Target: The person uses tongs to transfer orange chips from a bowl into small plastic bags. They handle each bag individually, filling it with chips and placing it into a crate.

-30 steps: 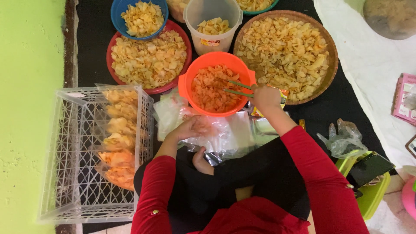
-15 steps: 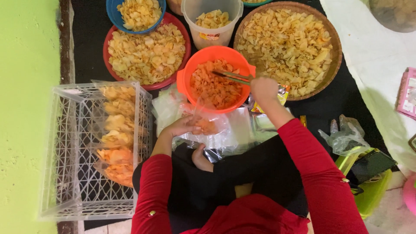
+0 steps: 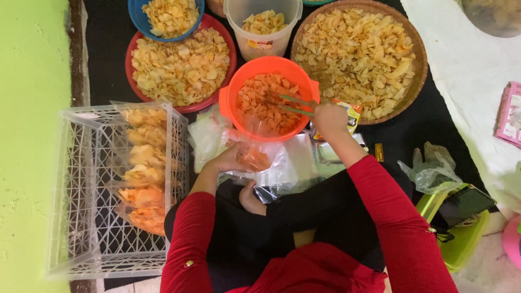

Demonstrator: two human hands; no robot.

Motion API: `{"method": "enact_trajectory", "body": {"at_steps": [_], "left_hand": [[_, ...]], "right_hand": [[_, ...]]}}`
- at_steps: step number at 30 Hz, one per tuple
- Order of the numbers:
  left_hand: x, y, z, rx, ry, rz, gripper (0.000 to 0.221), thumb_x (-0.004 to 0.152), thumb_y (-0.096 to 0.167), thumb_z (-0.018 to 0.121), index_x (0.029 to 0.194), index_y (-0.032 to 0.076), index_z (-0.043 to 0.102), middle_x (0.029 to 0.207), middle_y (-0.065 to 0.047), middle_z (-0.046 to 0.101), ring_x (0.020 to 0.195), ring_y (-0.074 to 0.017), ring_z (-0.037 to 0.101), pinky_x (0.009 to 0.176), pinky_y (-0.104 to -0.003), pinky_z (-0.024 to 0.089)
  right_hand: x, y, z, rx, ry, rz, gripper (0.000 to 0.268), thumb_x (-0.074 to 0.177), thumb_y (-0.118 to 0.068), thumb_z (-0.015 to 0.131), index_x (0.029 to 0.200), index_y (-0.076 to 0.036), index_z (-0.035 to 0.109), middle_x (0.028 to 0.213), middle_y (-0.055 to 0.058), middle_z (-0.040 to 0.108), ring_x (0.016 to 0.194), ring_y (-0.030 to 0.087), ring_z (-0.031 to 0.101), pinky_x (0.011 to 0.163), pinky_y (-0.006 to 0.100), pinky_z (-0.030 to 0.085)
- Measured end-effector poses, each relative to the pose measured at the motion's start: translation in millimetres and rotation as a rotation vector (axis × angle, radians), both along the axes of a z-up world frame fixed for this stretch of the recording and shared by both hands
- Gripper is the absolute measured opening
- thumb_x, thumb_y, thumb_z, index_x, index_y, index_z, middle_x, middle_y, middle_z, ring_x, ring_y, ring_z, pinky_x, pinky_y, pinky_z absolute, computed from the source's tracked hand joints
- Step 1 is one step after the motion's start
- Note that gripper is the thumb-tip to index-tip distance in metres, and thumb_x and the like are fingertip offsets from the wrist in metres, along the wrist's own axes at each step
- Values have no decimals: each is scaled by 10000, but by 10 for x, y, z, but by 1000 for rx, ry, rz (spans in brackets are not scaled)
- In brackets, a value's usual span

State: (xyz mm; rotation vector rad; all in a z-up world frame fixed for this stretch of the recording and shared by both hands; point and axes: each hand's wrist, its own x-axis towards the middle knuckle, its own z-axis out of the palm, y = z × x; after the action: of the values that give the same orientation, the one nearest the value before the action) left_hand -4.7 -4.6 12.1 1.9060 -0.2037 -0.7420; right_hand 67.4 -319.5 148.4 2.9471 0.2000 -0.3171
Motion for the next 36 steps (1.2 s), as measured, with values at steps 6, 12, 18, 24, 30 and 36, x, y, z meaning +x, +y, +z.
{"method": "enact_trajectory", "body": {"at_steps": [6,12,18,24,30,36], "left_hand": [[60,-67,204,-118,-117,-101,813,581,71,882,1279,106,468,1115,-144,680,1109,-317,640,989,-410,505],[160,81,34,-83,-56,64,702,657,31,824,1264,155,493,1150,-143,679,1177,-289,618,1036,-388,479],[179,333,-547,-93,-56,79,594,712,136,876,1256,145,640,1141,-137,692,1123,-222,619,977,-335,490],[134,289,-114,-228,28,125,470,772,73,841,1219,120,704,1042,-41,725,943,-120,614,889,-245,528],[177,338,-212,-278,111,124,483,800,81,828,1263,76,691,1009,-71,700,889,-142,617,791,-261,568],[143,305,-35,-304,197,162,525,780,68,830,1281,84,674,1026,25,661,886,-45,633,757,-148,565]], "right_hand": [[-27,-348,95,215,21,-101,335,955,-388,684,1209,-183,762,952,192,772,948,460,739,796,582,597],[-243,-68,560,56,21,-75,368,924,-459,703,1130,-167,789,991,183,786,956,396,756,792,523,614],[-83,-293,-734,-32,-160,51,462,801,-420,797,1215,-220,749,1050,125,698,808,350,724,641,517,576],[157,-616,-981,137,-118,-75,319,882,-368,771,1158,-209,770,1051,142,709,820,414,744,683,539,592],[-278,-548,161,143,12,-59,479,862,-391,771,1320,-266,706,1157,165,693,960,464,733,808,584,590],[-261,-668,-259,-115,7,38,432,811,-398,800,1236,-362,732,1113,87,682,974,363,717,757,526,584]]}}
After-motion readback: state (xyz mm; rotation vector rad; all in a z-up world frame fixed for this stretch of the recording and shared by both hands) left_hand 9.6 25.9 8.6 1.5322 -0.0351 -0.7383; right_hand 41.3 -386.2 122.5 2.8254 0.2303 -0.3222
